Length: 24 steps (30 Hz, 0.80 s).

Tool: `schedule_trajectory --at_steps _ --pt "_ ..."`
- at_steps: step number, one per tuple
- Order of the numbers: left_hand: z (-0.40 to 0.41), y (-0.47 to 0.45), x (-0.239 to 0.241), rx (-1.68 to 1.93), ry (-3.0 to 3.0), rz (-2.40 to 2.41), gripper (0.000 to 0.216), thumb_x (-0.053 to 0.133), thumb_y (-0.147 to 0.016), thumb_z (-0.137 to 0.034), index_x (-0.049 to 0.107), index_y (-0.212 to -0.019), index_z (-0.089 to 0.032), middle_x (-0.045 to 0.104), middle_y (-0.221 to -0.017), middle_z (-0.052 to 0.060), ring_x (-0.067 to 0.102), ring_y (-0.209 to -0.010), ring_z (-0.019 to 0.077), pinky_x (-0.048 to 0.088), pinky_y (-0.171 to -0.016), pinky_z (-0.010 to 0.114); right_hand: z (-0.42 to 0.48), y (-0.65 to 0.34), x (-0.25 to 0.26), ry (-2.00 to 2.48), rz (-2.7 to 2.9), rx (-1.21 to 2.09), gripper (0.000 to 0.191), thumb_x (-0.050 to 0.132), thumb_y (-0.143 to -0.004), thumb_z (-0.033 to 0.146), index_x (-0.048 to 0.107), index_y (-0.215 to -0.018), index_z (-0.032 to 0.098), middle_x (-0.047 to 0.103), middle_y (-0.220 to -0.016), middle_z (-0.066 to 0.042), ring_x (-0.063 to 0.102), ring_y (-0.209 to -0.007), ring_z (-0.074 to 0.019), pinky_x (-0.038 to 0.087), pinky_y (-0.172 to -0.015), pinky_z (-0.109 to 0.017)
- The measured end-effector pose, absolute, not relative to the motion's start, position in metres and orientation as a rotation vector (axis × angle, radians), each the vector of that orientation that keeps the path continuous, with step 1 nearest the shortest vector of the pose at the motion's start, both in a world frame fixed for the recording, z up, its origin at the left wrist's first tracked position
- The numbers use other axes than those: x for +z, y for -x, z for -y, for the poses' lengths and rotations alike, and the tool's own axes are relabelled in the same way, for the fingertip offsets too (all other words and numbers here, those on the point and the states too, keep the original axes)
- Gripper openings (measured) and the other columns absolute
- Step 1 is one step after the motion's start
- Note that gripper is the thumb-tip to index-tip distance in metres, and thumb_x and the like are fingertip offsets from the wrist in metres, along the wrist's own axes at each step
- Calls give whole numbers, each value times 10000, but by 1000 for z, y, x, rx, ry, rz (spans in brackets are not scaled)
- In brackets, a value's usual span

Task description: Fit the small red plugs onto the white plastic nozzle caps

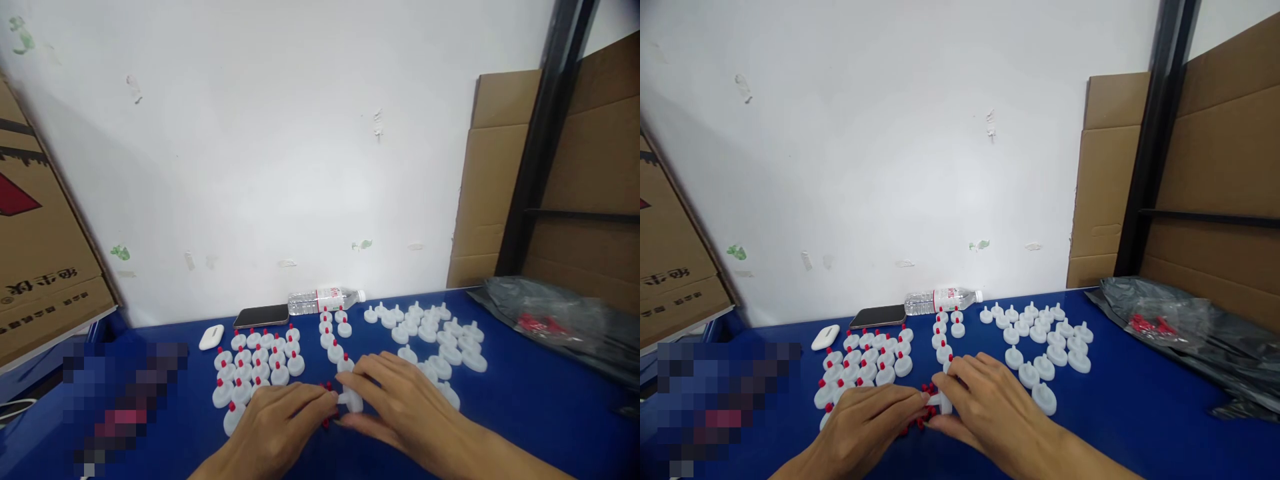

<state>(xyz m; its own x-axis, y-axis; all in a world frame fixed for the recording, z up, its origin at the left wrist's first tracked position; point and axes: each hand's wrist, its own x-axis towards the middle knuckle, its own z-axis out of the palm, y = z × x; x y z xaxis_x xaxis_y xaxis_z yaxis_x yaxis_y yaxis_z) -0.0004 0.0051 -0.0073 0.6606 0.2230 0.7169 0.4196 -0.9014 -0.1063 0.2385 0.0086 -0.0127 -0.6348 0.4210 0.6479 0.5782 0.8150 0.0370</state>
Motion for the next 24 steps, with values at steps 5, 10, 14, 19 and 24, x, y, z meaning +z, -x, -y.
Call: schedule_trajectory --at_steps 5,10,14,19,24 --pt "-6 1 -11 -1141 2643 512 203 508 -1015 -75 625 -1174 -124 796 -932 78 771 -719 172 614 -580 228 -6 -238 -10 772 2328 -212 396 770 -873 386 620 -1192 206 683 -1083 -82 709 -887 -206 592 -726 -302" --pt "-7 4 -12 -1132 2628 547 190 510 -1033 -114 641 -1170 -131 785 -932 83 768 -739 157 615 -597 211 -5 -237 -14 713 2310 -121 417 727 -900 421 620 -1228 186 732 -1159 -94 746 -953 -200 612 -829 -274" --pt "-5 -1 -6 -1124 2547 627 169 494 -1064 -212 641 -1123 -152 763 -881 51 744 -666 150 602 -549 222 -6 -237 -18 616 2262 -99 397 536 -1016 454 580 -1300 180 752 -1141 -84 748 -972 -177 597 -857 -247" --pt "-1 -7 -6 -947 2560 672 231 369 -1086 -195 597 -1084 -159 746 -912 67 741 -710 189 608 -562 273 -4 -238 -14 544 2235 -175 384 453 -1069 395 495 -1375 167 746 -1174 -94 747 -977 -159 585 -846 -223" --pt "3 -10 -13 -915 2628 759 225 341 -1050 -138 560 -1034 -189 692 -817 39 682 -623 189 515 -470 271 -3 -239 -10 532 2284 -140 356 510 -1056 356 465 -1382 222 745 -1173 -54 756 -896 -145 587 -765 -217"
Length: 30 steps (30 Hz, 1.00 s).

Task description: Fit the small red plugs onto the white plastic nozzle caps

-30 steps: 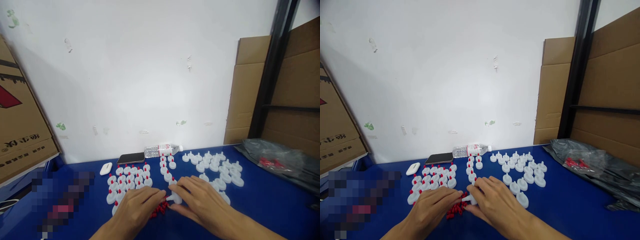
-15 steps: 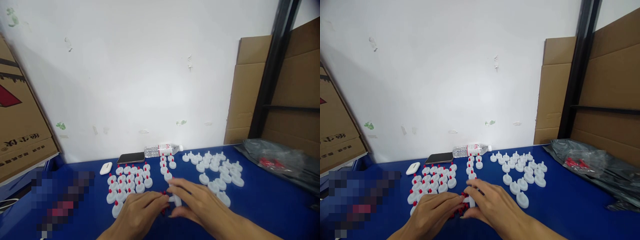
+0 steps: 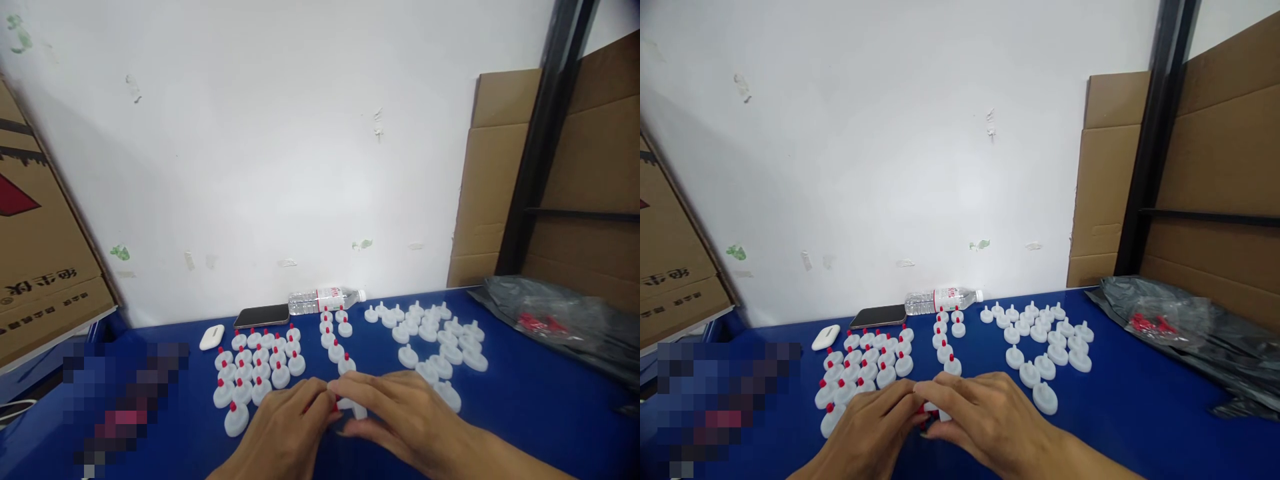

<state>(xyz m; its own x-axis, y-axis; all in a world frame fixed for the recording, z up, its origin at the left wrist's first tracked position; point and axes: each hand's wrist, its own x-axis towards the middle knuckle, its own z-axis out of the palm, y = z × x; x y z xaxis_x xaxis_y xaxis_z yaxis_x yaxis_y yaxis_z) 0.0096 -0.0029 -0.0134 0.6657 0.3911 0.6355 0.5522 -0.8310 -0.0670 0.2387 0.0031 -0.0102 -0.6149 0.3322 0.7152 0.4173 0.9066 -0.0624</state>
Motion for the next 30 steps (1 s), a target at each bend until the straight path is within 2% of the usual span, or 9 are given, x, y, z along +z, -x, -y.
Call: schedule_trajectory --at_steps 6,13,18,21,23,27,30 --pt "6 -12 -20 -965 2689 808 207 367 -1025 -118 556 -1030 -203 681 -796 21 675 -607 173 419 -453 274 -2 -241 -14 506 2297 -145 338 499 -1062 329 482 -1381 216 741 -1173 -55 751 -924 -136 584 -767 -201" --pt "9 -13 -16 -977 2711 828 201 394 -1032 -130 573 -963 -189 661 -755 21 633 -568 159 427 -470 261 -3 -238 -9 464 2263 -227 300 462 -1077 318 528 -1340 188 757 -1115 -62 750 -915 -126 577 -778 -188" --pt "3 -6 2 -935 2630 678 132 495 -1032 -147 612 -979 -176 711 -852 36 643 -674 175 503 -583 278 -10 -245 -2 584 2346 -328 208 441 -1074 240 603 -1202 209 711 -1262 -67 706 -1099 -206 583 -869 -326" --pt "-5 3 6 -932 2614 720 143 507 -1020 -114 624 -982 -185 703 -860 28 628 -726 179 505 -639 290 -19 -255 2 727 2363 -308 187 430 -1053 182 595 -1128 230 679 -1321 -66 710 -1066 -231 578 -851 -384" --pt "-11 9 5 -915 2589 790 139 518 -1011 -110 625 -974 -191 693 -856 32 619 -774 197 500 -679 314 -27 -262 4 864 2327 -259 144 451 -1036 191 566 -1106 241 699 -1265 -72 714 -1020 -240 569 -829 -399" --pt "-19 13 2 -898 2570 856 135 533 -991 -94 615 -951 -193 684 -860 34 610 -844 221 478 -804 403 -38 -271 4 1103 2231 -149 25 499 -1012 243 520 -1024 236 717 -1009 -70 697 -938 -243 542 -767 -362" --pt "-19 12 2 -917 2583 884 149 529 -990 -86 609 -927 -195 677 -850 15 611 -808 192 442 -908 464 -42 -271 2 1185 2267 -112 67 509 -1007 246 517 -940 239 675 -821 -23 666 -812 -222 506 -710 -331"
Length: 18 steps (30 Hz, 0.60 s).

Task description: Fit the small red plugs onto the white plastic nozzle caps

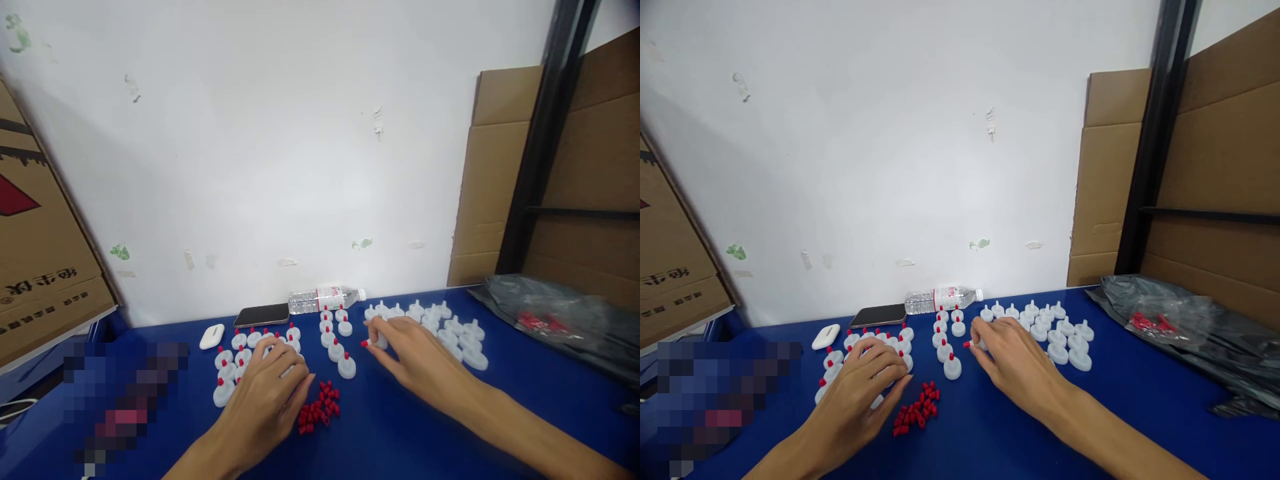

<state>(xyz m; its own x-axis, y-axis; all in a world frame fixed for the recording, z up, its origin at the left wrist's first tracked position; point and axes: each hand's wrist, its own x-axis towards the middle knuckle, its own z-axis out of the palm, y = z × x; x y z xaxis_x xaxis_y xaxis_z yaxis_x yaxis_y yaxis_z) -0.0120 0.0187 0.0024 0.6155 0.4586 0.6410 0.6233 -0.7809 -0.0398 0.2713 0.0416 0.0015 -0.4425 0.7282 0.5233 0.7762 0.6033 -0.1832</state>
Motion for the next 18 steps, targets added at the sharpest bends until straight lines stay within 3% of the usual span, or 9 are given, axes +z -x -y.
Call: schedule_trajectory --at_steps 6,9,12,15,18 --pt "-17 14 1 -984 2560 899 181 510 -999 -62 624 -1012 -202 691 -910 0 630 -795 153 392 -1045 505 -41 -269 -5 1255 2319 -77 29 534 -988 248 553 -1007 238 663 -775 -14 647 -796 -230 471 -692 -324" --pt "-21 17 -4 -1026 2541 901 191 518 -1002 -74 638 -1064 -209 689 -1016 37 632 -952 191 469 -983 431 -42 -268 -7 1230 2329 -27 65 521 -982 211 577 -959 233 661 -796 -17 635 -779 -211 470 -702 -323" --pt "-24 20 -8 -1054 2538 918 200 505 -1009 -84 635 -1095 -209 673 -1106 69 619 -1025 211 514 -866 354 -43 -269 -8 1177 2330 43 71 572 -951 165 605 -954 229 665 -970 -35 638 -885 -200 485 -798 -338" --pt "-23 18 -7 -921 2605 945 210 466 -1020 -91 637 -1050 -209 683 -1006 57 614 -874 195 498 -787 355 -43 -269 -8 1211 2326 39 85 621 -940 179 644 -996 239 632 -1044 -53 626 -945 -221 481 -816 -357" --pt "-16 13 -4 -714 2694 1001 244 433 -1029 -119 638 -935 -213 645 -817 20 559 -718 181 466 -789 398 -43 -269 -8 1281 2371 17 61 602 -964 209 652 -958 245 635 -906 -30 619 -855 -228 461 -785 -376"
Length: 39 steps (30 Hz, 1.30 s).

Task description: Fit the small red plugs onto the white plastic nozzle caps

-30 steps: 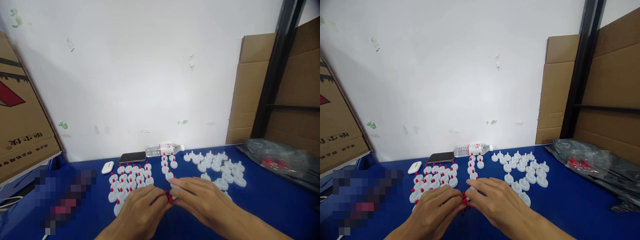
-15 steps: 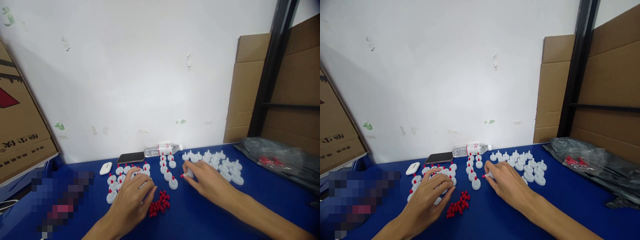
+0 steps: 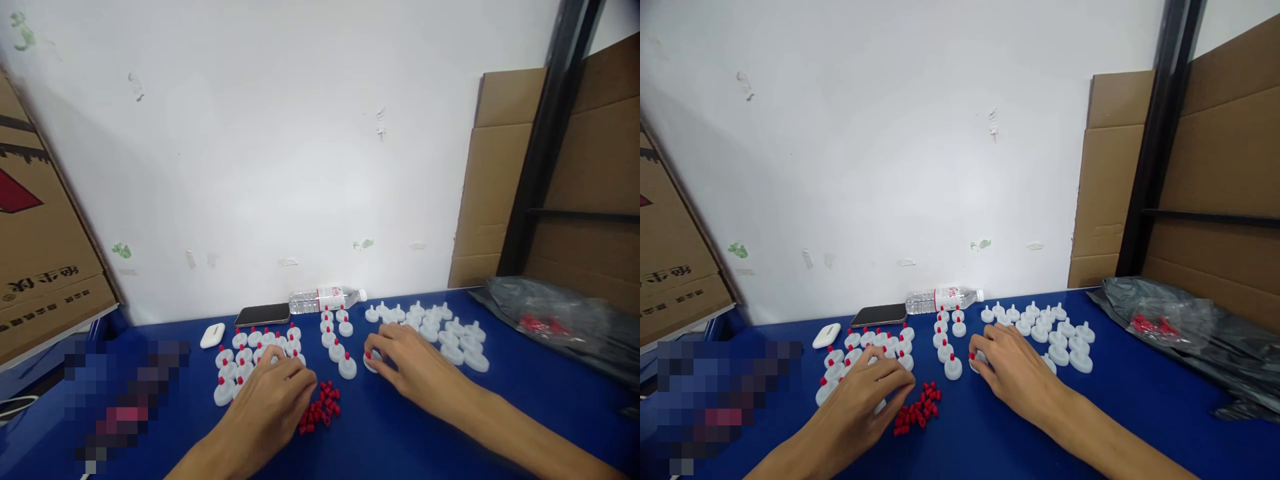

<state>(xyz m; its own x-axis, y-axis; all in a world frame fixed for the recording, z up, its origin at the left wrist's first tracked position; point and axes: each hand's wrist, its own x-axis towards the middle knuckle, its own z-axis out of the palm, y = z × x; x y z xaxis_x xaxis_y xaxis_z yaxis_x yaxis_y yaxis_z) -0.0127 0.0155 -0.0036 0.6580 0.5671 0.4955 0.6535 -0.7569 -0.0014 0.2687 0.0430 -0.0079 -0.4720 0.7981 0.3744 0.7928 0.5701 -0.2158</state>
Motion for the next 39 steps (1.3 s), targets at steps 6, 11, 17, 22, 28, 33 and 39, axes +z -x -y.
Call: schedule_trajectory --at_steps 6,11,17,22,28,33,39 --pt "-1 7 3 -549 2777 1082 209 453 -993 -153 578 -833 -203 602 -838 38 551 -832 222 439 -866 439 -41 -266 -3 1321 2323 -29 109 511 -1028 295 594 -1052 227 633 -754 5 618 -763 -215 422 -729 -348" --pt "-1 9 0 -471 2742 1116 176 464 -970 -131 552 -835 -201 600 -862 50 550 -849 241 443 -858 452 -34 -263 1 1336 2365 -83 452 330 -1088 372 519 -706 222 557 -587 5 557 -569 -174 339 -594 -317" --pt "-7 11 -1 -396 2708 1136 218 427 -979 -121 556 -819 -196 595 -844 63 546 -828 253 453 -814 458 -38 -261 -4 1208 2441 -120 450 319 -1090 286 536 -701 221 600 -609 4 608 -612 -178 434 -743 -349" --pt "-7 14 0 -384 2712 1199 200 453 -958 -115 570 -818 -195 598 -851 64 547 -844 257 460 -811 456 -46 -267 1 1408 2390 -428 358 366 -1064 258 619 -815 211 674 -729 -26 655 -703 -208 455 -859 -416" --pt "-7 16 6 -258 2750 1215 244 447 -971 -97 614 -820 -191 620 -849 68 552 -856 255 457 -812 437 -53 -283 -15 1682 2305 -689 131 580 -944 215 689 -962 146 720 -876 -161 701 -831 -353 460 -801 -508" --pt "-16 19 2 -225 2783 1164 207 520 -1008 -134 660 -869 -196 667 -850 40 578 -842 239 438 -761 378 -54 -283 -27 1653 2394 -660 73 610 -912 155 678 -928 178 725 -799 -106 703 -741 -293 459 -828 -496" --pt "-24 22 -4 -269 2777 1063 170 649 -972 -145 675 -810 -188 684 -801 13 595 -773 199 414 -691 315 -51 -274 -20 1582 2443 -597 133 519 -991 170 638 -1031 215 699 -889 -71 719 -782 -258 490 -851 -451"
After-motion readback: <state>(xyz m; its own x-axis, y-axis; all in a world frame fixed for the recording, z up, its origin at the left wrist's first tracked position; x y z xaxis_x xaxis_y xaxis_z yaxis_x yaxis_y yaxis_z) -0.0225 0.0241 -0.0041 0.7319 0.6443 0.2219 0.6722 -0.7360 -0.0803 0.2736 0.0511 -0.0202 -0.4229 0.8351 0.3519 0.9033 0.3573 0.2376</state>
